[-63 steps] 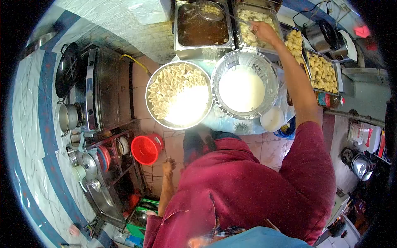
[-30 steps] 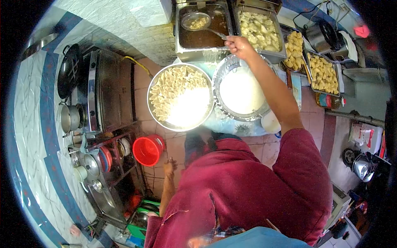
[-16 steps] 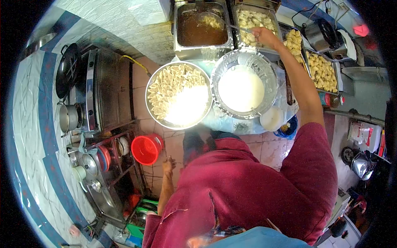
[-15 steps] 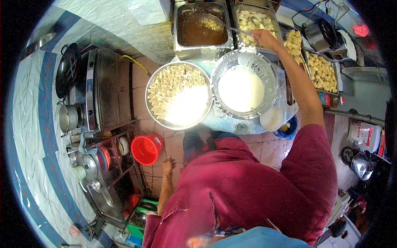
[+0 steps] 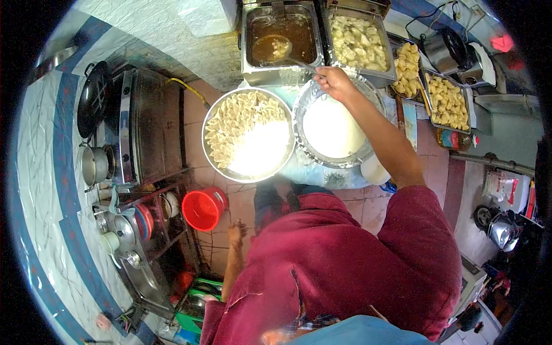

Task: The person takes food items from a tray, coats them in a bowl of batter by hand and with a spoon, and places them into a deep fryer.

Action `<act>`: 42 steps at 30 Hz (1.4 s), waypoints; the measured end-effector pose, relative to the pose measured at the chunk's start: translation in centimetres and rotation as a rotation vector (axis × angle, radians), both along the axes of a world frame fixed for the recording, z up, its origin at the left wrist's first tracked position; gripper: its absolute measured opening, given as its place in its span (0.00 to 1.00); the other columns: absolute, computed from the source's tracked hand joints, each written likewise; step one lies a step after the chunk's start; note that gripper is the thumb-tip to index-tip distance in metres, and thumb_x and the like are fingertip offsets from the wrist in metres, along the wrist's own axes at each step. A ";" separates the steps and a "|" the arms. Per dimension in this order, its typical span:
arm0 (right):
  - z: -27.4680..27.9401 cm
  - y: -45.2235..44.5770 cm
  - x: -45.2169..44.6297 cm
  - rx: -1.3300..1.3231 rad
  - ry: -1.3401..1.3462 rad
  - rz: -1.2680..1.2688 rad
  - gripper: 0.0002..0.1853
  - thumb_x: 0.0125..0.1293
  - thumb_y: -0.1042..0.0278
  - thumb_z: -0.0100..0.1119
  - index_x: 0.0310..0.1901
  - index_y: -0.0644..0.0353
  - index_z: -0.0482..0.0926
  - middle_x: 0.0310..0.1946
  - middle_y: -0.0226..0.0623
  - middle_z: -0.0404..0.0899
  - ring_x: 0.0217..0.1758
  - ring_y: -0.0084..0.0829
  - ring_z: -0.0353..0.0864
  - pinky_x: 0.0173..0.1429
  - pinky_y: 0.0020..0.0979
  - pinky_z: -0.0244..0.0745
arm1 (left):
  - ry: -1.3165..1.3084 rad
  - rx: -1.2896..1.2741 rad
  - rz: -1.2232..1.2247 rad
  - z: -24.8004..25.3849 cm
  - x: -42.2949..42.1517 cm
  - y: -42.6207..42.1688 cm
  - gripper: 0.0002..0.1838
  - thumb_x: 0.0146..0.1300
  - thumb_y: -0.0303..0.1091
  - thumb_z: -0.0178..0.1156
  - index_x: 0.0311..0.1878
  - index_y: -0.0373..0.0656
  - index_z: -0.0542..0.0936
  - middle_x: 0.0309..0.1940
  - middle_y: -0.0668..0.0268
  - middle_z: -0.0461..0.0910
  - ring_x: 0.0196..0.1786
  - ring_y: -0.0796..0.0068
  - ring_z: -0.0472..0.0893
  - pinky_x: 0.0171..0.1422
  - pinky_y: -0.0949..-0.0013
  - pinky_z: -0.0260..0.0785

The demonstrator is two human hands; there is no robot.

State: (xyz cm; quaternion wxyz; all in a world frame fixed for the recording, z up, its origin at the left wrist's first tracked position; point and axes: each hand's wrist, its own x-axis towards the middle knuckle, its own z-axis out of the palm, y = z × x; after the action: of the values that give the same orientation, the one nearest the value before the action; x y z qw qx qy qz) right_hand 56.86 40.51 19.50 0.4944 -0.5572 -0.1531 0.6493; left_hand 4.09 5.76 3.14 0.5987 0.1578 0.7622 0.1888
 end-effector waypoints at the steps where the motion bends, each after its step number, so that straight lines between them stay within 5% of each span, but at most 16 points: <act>1: -0.5 0.8 -0.4 -0.001 0.041 -0.045 0.06 0.67 0.72 0.51 0.39 0.66 0.70 0.26 0.39 0.73 0.19 0.18 0.62 0.16 0.19 0.54 | -0.012 0.010 0.003 -0.1 -0.2 0.0 0.16 0.67 0.45 0.54 0.43 0.40 0.74 0.31 0.60 0.79 0.26 0.72 0.77 0.26 0.71 0.68; 8: -0.4 4.5 0.7 0.024 0.148 -0.122 0.07 0.67 0.72 0.52 0.42 0.66 0.69 0.28 0.41 0.74 0.18 0.17 0.60 0.15 0.18 0.53 | -0.026 0.020 0.004 -1.3 -1.1 -0.3 0.16 0.67 0.47 0.53 0.45 0.42 0.74 0.34 0.61 0.79 0.27 0.71 0.77 0.28 0.70 0.68; 12: 0.3 4.6 4.6 0.080 -0.029 -0.026 0.08 0.66 0.73 0.53 0.45 0.65 0.71 0.24 0.36 0.73 0.16 0.16 0.58 0.16 0.19 0.52 | -0.005 -0.004 0.021 -0.5 -0.3 -0.1 0.16 0.67 0.46 0.53 0.45 0.42 0.74 0.33 0.61 0.79 0.27 0.71 0.78 0.28 0.71 0.68; 15: 1.7 4.2 8.3 0.166 -0.478 0.133 0.12 0.67 0.69 0.53 0.50 0.63 0.77 0.23 0.30 0.75 0.19 0.16 0.64 0.21 0.21 0.57 | -0.470 -0.013 0.190 -4.8 -4.0 -1.2 0.16 0.68 0.45 0.52 0.46 0.42 0.74 0.34 0.60 0.80 0.28 0.71 0.78 0.28 0.71 0.68; 18: 1.9 5.2 12.8 0.288 -0.934 0.279 0.14 0.68 0.67 0.52 0.53 0.60 0.77 0.29 0.33 0.81 0.26 0.22 0.73 0.30 0.25 0.67 | -0.041 0.022 -0.044 -4.4 -2.1 -1.2 0.16 0.68 0.44 0.51 0.46 0.41 0.75 0.34 0.59 0.80 0.28 0.71 0.79 0.27 0.71 0.68; 24: 2.2 4.8 14.9 0.405 -1.691 0.569 0.16 0.69 0.67 0.48 0.55 0.56 0.77 0.42 0.38 0.84 0.42 0.30 0.80 0.45 0.33 0.73 | 0.039 0.012 -0.084 -1.1 -0.9 0.3 0.19 0.67 0.46 0.52 0.46 0.38 0.75 0.34 0.60 0.81 0.27 0.72 0.78 0.27 0.71 0.69; 27: 1.1 2.9 14.0 0.362 -1.514 0.635 0.16 0.69 0.67 0.47 0.55 0.59 0.77 0.37 0.37 0.84 0.37 0.28 0.79 0.45 0.31 0.73 | 0.012 -0.019 -0.089 -1.7 -1.5 0.4 0.19 0.67 0.47 0.52 0.46 0.38 0.75 0.34 0.60 0.81 0.27 0.71 0.78 0.28 0.71 0.69; 30: 1.8 -0.2 11.7 0.224 -1.058 0.579 0.14 0.68 0.66 0.49 0.50 0.63 0.79 0.30 0.34 0.81 0.32 0.25 0.76 0.41 0.30 0.73 | -0.021 0.017 0.038 -2.9 -1.6 -0.5 0.19 0.67 0.48 0.53 0.43 0.39 0.75 0.32 0.61 0.80 0.26 0.71 0.78 0.28 0.71 0.69; 33: 2.5 -2.5 8.3 0.118 -0.822 0.455 0.11 0.67 0.66 0.52 0.42 0.65 0.79 0.23 0.30 0.75 0.24 0.19 0.69 0.30 0.24 0.68 | 0.043 0.021 -0.050 -1.0 -0.6 -0.2 0.19 0.66 0.49 0.54 0.42 0.40 0.75 0.30 0.62 0.80 0.26 0.71 0.78 0.27 0.71 0.69; 36: 1.0 -3.2 5.6 0.105 -0.506 0.366 0.08 0.67 0.65 0.53 0.40 0.60 0.77 0.23 0.25 0.71 0.21 0.13 0.63 0.22 0.18 0.58 | -0.066 -0.077 -0.052 -5.3 -2.7 -1.8 0.19 0.65 0.49 0.56 0.42 0.40 0.74 0.30 0.62 0.80 0.26 0.71 0.78 0.26 0.70 0.68; 39: -0.8 -2.8 3.3 0.053 -0.098 0.161 0.10 0.68 0.70 0.53 0.48 0.63 0.72 0.24 0.32 0.72 0.18 0.14 0.60 0.17 0.17 0.51 | 0.012 0.049 -0.003 -1.0 -0.3 -0.7 0.19 0.65 0.49 0.57 0.42 0.40 0.74 0.29 0.62 0.80 0.26 0.71 0.77 0.25 0.70 0.68; 42: -1.7 -2.2 3.0 -0.004 0.123 0.019 0.12 0.69 0.71 0.52 0.51 0.63 0.68 0.27 0.35 0.72 0.18 0.15 0.60 0.16 0.17 0.52 | -0.007 0.047 0.023 -4.4 -2.4 -1.1 0.19 0.64 0.49 0.57 0.43 0.40 0.74 0.31 0.61 0.79 0.27 0.71 0.77 0.26 0.70 0.68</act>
State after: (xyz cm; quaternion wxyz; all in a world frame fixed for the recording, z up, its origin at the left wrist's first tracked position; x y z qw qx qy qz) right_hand 59.88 38.32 17.81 0.4956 -0.5159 -0.1262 0.6873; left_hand 1.74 4.69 -1.23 0.5955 0.1625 0.7571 0.2141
